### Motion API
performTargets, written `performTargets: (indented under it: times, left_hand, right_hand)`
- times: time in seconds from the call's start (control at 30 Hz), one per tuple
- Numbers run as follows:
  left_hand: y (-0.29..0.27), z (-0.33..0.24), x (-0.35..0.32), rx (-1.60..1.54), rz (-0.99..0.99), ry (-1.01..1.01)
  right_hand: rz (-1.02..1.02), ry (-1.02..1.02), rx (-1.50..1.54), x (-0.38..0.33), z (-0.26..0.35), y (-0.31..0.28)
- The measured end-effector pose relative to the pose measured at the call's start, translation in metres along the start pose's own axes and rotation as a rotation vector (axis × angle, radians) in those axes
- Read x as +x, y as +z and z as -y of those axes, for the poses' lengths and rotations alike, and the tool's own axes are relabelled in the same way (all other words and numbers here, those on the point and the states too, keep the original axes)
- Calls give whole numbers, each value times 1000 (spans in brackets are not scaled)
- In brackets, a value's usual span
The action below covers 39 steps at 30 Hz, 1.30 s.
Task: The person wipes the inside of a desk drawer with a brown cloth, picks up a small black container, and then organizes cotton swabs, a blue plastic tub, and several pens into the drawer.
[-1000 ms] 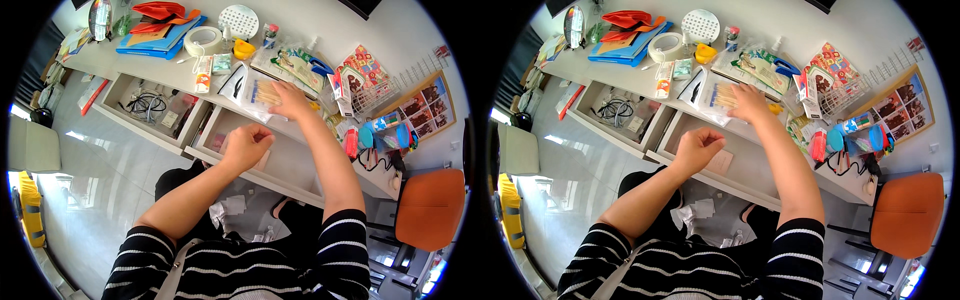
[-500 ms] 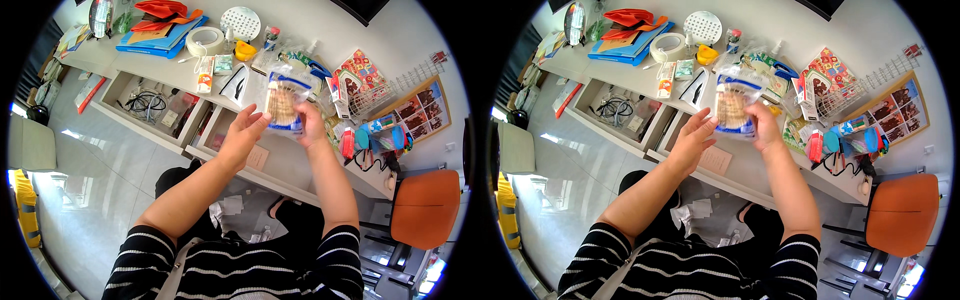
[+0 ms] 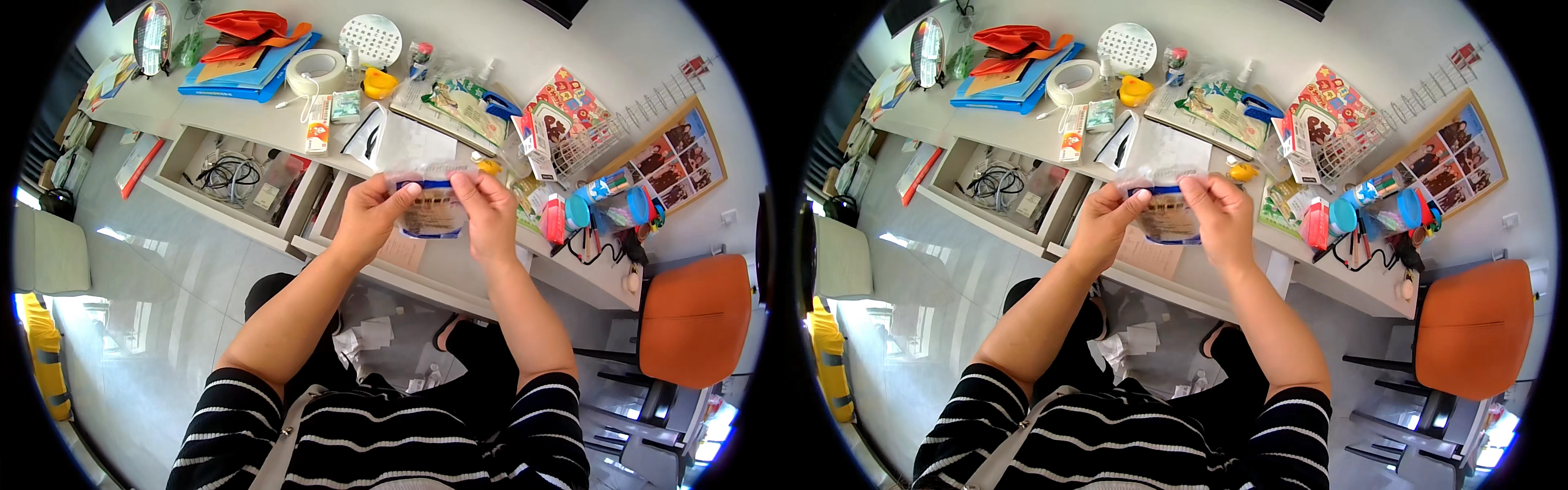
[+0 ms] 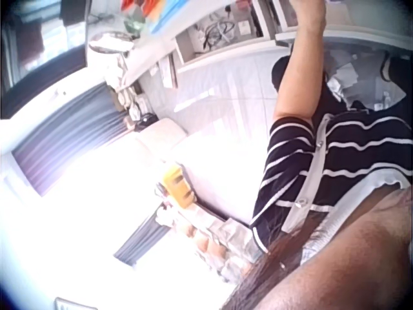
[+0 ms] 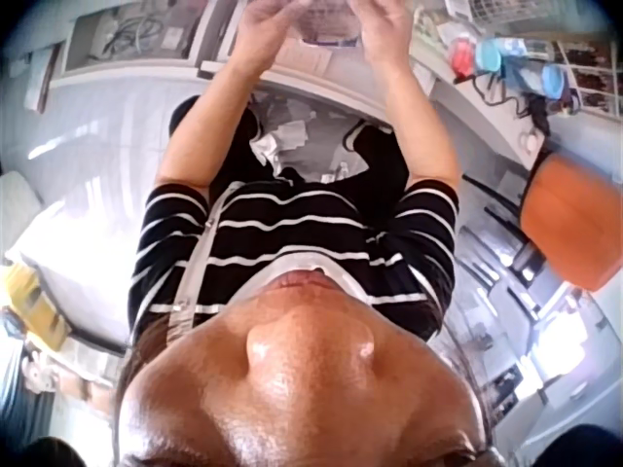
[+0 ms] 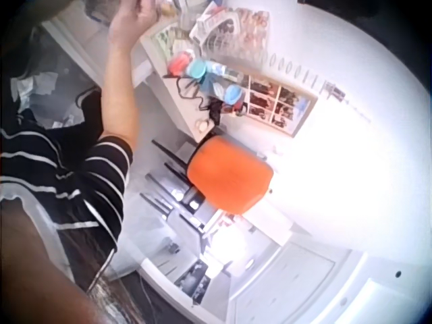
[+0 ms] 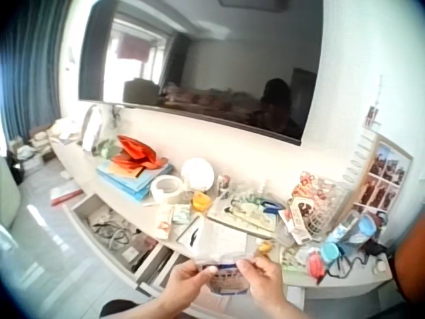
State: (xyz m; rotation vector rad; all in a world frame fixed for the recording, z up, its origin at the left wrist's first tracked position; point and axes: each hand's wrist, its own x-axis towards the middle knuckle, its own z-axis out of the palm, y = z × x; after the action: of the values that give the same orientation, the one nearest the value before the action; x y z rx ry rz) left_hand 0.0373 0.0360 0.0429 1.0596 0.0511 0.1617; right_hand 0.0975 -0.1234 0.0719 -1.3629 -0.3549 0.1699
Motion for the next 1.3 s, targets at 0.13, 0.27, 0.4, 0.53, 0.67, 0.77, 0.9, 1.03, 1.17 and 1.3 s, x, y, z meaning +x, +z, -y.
performTargets:
  times: [0.13,0.27,0.4,0.53,0.67,0.77,0.9,1.03,1.17,1.3]
  left_hand:
    - [6,3,-5,54,25,41]
    - [9,9,-8,184,54,85]
    - [8,17,-10,278,9,85]
    - [17,16,-8,279,70,2]
    - [20,13,-7,265,176,-134]
    - [14,24,-5,208,174,-165]
    - [18,26,-5,25,52,-92]
    - [17,27,0,-10,10,-122]
    - [23,36,5,-38,-26,-158]
    - [27,33,5,-53,-60,-187]
  right_hand:
    - [43,-27,-30,-13,-7,-5]
    - [40,-83,-142,-20,-14,-21]
    - [-11,19,-110,-30,-7,-16]
    - [-14,5,-218,-32,-9,-34]
    - [-8,29,-168,-35,0,-42]
    - [141,180,-147,-13,19,-58]
    - [-306,-123,-734,80,-7,-119]
    - [-610,-157,-1493,122,-29,-155]
    - [-679,-128,-1430,143,-44,-186]
    - [-427,-11,-614,130,-27,-193]
